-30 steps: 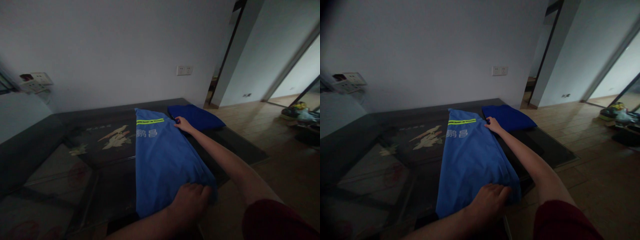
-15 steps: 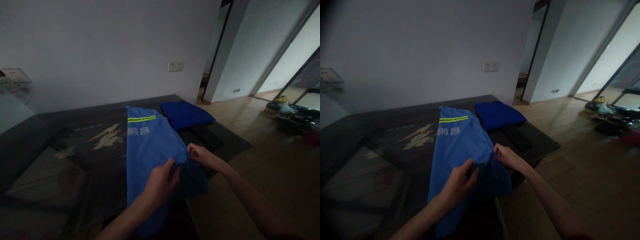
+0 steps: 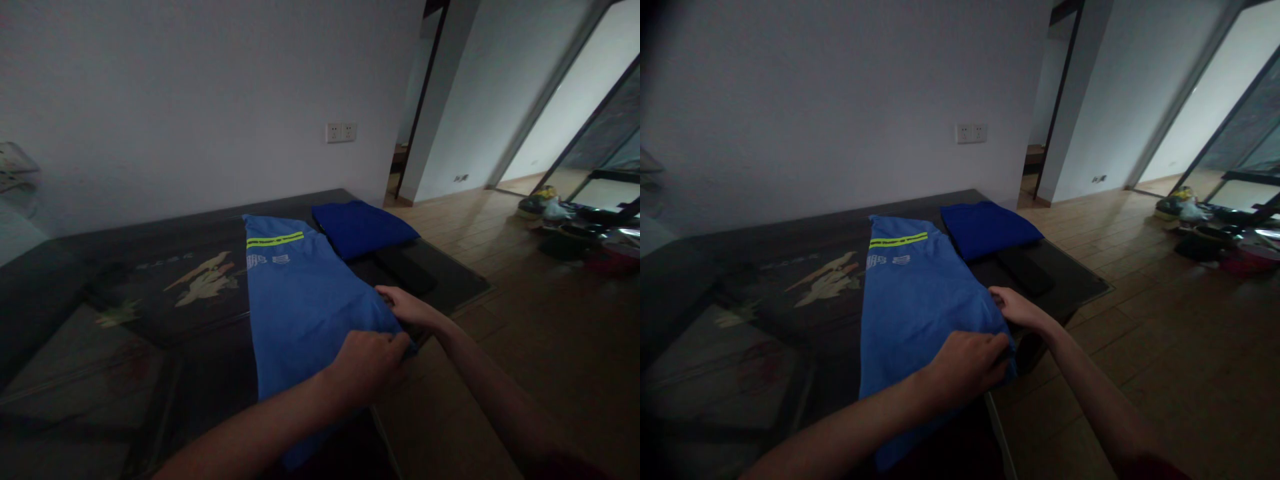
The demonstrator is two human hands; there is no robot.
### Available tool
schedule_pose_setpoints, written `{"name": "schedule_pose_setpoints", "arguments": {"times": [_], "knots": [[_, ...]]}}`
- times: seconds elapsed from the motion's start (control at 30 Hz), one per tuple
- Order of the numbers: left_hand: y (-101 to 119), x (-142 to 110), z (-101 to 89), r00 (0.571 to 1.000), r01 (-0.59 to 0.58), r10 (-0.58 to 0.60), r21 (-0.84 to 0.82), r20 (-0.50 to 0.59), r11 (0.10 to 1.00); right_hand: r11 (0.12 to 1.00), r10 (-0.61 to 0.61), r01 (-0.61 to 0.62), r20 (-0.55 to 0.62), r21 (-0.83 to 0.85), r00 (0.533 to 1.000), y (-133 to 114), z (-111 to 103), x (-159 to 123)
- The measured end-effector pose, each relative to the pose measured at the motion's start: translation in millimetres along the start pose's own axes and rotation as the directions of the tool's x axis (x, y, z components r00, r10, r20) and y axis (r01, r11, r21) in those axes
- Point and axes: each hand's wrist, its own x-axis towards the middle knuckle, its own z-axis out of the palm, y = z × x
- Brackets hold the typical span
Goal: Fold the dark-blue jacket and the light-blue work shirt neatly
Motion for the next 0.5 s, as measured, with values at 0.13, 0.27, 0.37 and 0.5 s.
{"name": "schedule_pose_setpoints", "arguments": {"times": [0.13,0.27,0.37,0.5], "knots": [[-7,-6,28.7,0.989,0.026,-0.03,0.031,0.145,0.999,0.978,0.096,-0.106,0.063,0.18,0.993,7,2,-6],[-4,-9,28.4,0.991,0.009,-0.01,0.009,0.133,1.0,0.998,0.036,-0.034,-0.037,0.052,0.999,5,9,-10],[-2,-22,13.8,0.99,-0.023,0.033,-0.073,0.138,0.997,0.999,0.018,-0.021,-0.096,-0.031,0.995,2,13,-13],[-11,-83,-11.4,0.984,0.176,-0.149,-0.443,0.094,0.879,0.994,0.005,-0.025,-0.186,-0.103,0.982,4,12,-28]]}}
